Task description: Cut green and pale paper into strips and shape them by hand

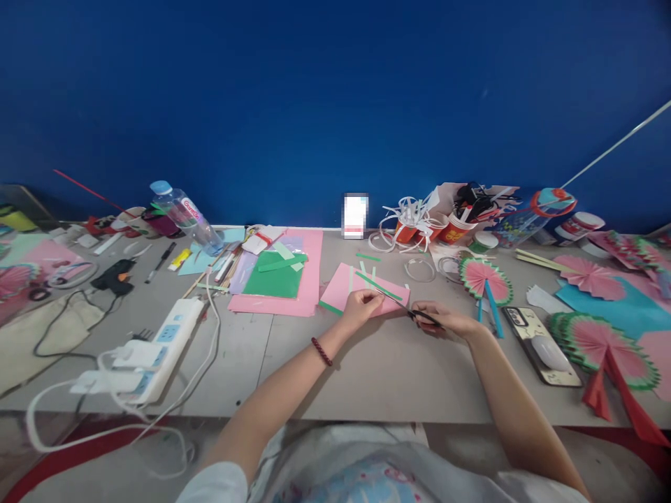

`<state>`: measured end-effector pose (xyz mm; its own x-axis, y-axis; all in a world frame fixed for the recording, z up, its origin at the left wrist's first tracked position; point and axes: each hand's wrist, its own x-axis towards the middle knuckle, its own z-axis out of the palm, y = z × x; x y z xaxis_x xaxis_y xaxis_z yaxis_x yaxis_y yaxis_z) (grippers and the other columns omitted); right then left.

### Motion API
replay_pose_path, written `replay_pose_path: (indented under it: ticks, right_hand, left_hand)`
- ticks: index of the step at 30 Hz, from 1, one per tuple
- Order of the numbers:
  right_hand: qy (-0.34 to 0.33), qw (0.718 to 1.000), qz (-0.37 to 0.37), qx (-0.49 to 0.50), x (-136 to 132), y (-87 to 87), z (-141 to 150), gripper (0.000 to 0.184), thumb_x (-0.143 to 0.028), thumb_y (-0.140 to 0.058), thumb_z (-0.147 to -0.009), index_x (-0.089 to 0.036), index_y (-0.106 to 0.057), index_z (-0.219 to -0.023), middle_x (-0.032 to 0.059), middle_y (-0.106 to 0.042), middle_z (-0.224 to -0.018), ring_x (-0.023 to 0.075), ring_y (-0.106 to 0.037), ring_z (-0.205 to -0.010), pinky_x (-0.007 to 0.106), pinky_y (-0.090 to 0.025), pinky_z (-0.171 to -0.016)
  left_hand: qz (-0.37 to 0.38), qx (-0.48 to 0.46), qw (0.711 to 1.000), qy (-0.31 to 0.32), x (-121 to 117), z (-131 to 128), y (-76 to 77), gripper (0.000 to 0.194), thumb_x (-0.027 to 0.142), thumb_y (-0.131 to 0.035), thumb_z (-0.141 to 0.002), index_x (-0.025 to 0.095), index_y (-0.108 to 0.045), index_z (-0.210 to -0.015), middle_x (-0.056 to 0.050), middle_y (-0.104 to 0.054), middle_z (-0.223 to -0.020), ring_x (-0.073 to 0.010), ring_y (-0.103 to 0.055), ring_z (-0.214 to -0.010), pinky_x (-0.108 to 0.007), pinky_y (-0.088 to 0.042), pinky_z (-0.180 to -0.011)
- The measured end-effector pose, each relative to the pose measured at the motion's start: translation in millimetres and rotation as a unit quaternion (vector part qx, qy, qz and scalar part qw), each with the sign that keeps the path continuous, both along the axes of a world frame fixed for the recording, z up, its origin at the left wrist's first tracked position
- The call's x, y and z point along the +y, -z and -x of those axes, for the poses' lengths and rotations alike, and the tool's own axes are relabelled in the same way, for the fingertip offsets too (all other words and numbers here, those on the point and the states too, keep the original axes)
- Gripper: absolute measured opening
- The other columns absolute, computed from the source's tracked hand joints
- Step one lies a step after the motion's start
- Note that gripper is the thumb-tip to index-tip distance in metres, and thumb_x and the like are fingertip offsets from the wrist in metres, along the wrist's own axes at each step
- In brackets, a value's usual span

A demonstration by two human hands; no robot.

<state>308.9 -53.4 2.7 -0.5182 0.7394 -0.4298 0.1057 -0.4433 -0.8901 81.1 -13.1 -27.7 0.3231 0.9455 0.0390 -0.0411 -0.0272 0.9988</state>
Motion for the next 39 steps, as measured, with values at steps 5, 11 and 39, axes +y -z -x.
replay_pose_path:
  ticks: [5, 11, 39]
  right_hand:
    - [0.017, 1.0, 0.011, -0.011, -1, -1.7, 2, 0.043, -0.051, -0.072, -0.072, -0.02, -0.042, -0.071, -0.0089, -0.033, -0.055, 0.0031, -0.027, -0.041, 0.019, -0.012, -0.038]
    - [0.021, 1.0, -0.017, -0.006, 2, 10.3, -7, 0.038, -0.053, -0.064, -0.079, -0.019, -0.047, -0.077, -0.0094, -0.033, -0.049, 0.0043, -0.024, -0.039, 0.021, -0.016, -0.039]
    - [-0.028, 0.968, -0.185, -0.167, 8, -13.2, 11, 0.032, -0.051, -0.058, -0.083, -0.02, -0.052, -0.084, -0.0008, -0.051, -0.074, 0.013, -0.047, -0.066, 0.025, -0.038, -0.058]
  left_hand:
    - [0.004, -0.002, 1.0, -0.008, 0, -1, 0.2, 0.022, 0.034, -0.061, -0.074, 0.014, -0.064, -0.065, -0.004, -0.065, -0.068, -0.0163, -0.057, -0.069, -0.028, -0.043, -0.068]
    - [0.011, -0.002, 1.0, -0.008, 1, 0, 3.6, 0.02, 0.033, -0.062, -0.074, 0.014, -0.066, -0.067, -0.005, -0.067, -0.07, -0.0167, -0.058, -0.07, -0.028, -0.043, -0.068]
    - [0.027, -0.048, 0.998, -0.021, -3, -2, -11.2, 0.022, 0.034, -0.062, -0.071, 0.015, -0.06, -0.061, -0.001, -0.059, -0.063, -0.0136, -0.051, -0.065, -0.026, -0.04, -0.065]
